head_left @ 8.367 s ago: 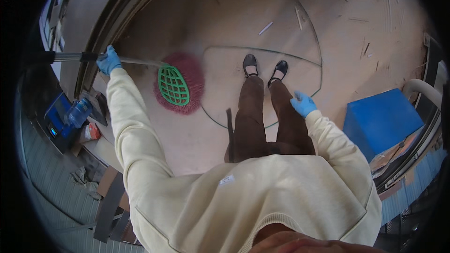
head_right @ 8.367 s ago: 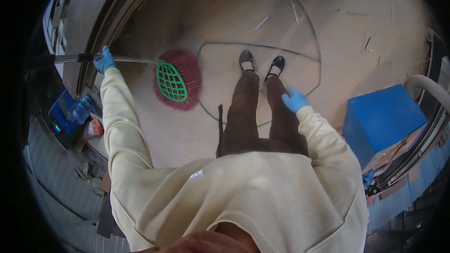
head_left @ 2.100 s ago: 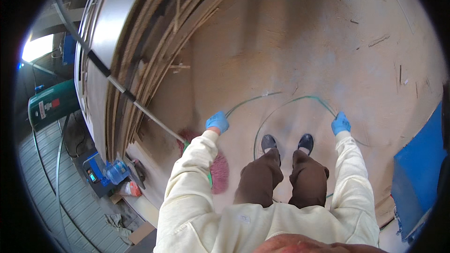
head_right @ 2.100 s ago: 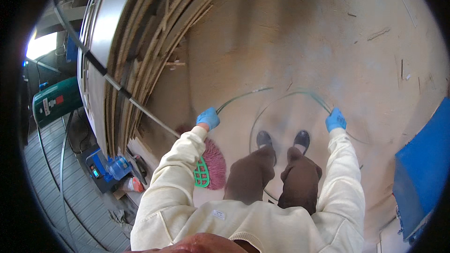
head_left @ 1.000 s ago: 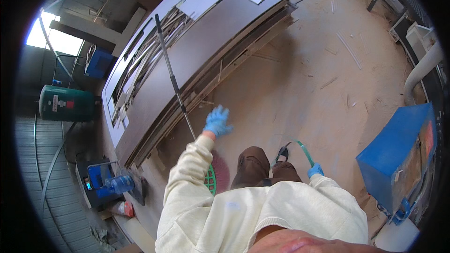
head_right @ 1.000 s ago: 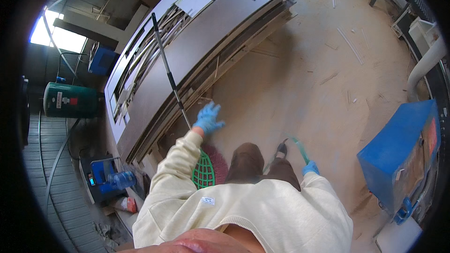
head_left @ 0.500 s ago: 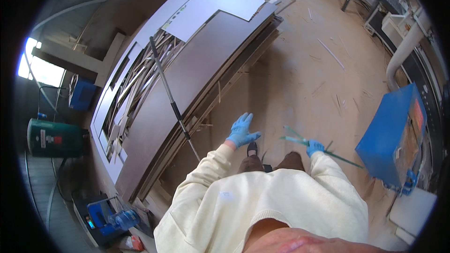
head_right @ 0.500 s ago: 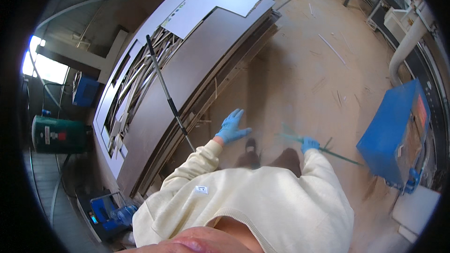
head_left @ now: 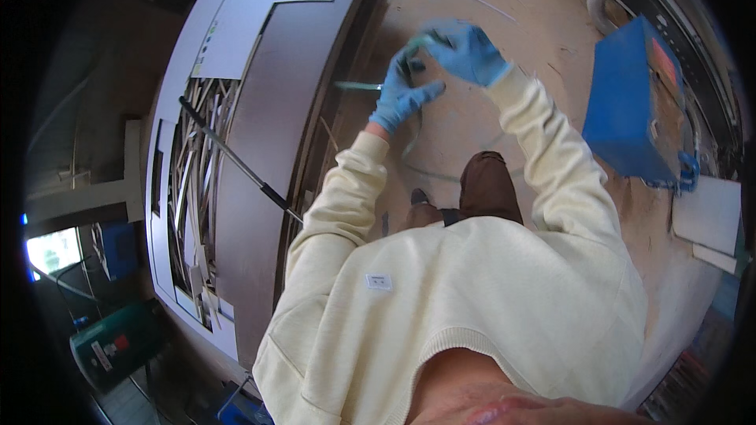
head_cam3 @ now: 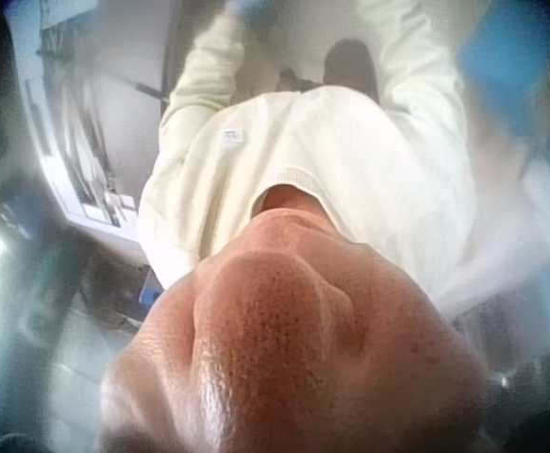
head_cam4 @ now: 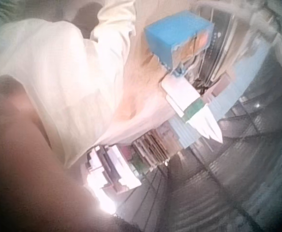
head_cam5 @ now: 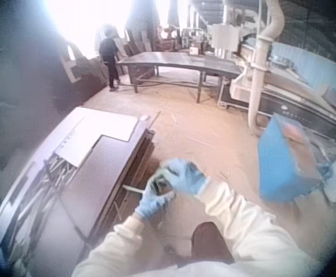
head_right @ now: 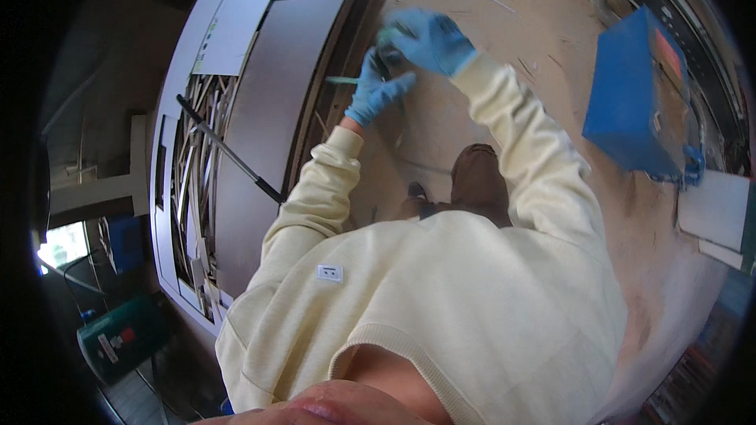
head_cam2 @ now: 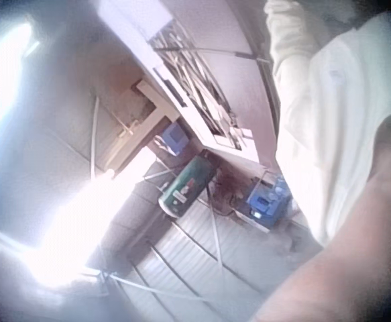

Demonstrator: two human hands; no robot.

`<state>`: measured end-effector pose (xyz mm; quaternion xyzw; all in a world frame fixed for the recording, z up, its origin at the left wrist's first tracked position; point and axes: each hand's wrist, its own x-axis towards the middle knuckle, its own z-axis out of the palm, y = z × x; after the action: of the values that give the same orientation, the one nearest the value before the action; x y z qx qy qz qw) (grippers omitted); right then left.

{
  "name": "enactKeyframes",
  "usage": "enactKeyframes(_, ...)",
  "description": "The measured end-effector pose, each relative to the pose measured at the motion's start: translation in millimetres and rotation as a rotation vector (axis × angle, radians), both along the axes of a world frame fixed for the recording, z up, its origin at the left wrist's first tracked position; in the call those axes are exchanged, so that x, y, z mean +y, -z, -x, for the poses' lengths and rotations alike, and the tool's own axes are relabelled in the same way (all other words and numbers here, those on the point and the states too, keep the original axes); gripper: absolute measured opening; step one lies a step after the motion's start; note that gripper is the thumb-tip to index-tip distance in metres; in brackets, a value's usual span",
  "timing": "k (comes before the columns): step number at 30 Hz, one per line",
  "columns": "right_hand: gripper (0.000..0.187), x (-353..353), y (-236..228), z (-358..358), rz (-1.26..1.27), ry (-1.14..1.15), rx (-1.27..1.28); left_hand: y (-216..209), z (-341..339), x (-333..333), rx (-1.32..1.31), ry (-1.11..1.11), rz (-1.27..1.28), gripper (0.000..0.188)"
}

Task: The person gathers green plastic strips and wood scraps from the floor, places them on a stack of boards, then uses a pink mop to sweep the floor. The person moves around the workshop, sweeping debris toward a central area.

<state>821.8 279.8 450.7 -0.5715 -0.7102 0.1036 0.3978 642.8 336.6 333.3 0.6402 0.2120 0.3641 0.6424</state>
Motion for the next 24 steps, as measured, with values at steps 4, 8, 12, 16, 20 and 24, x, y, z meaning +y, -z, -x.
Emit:
enactKeyframes(4,0.016,21.9,-64.8,14.5,-0.013,-0.029,0.717,-28.9,-42.3,0.5,-0.185,0.201,0.252,0.068)
enactKeyframes(8,0.012,30.0,-102.8,17.2,-0.131,-0.333,1.173,-19.8,-111.1,-44.0,-0.156,0.32,0.402,0.063)
enactKeyframes(12,0.012,37.2,-113.5,-0.2,-0.184,-0.078,0.825,3.4,-181.1,-46.2,-0.254,0.17,0.447,0.053)
enactKeyframes(16,0.019,36.7,-103.8,-81.4,-0.211,0.232,0.548,12.3,-241.7,-34.2,-0.297,0.084,0.34,0.043)
enactKeyframes(20,0.024,37.4,-106.1,-210.7,-0.401,0.545,0.531,-13.9,-312.4,-47.6,-0.259,0.128,0.144,0.036)
enactKeyframes(24,0.025,32.8,-99.4,-309.1,-0.301,0.684,0.664,-50.0,-382.2,-69.5,-0.057,0.24,-0.281,0.033)
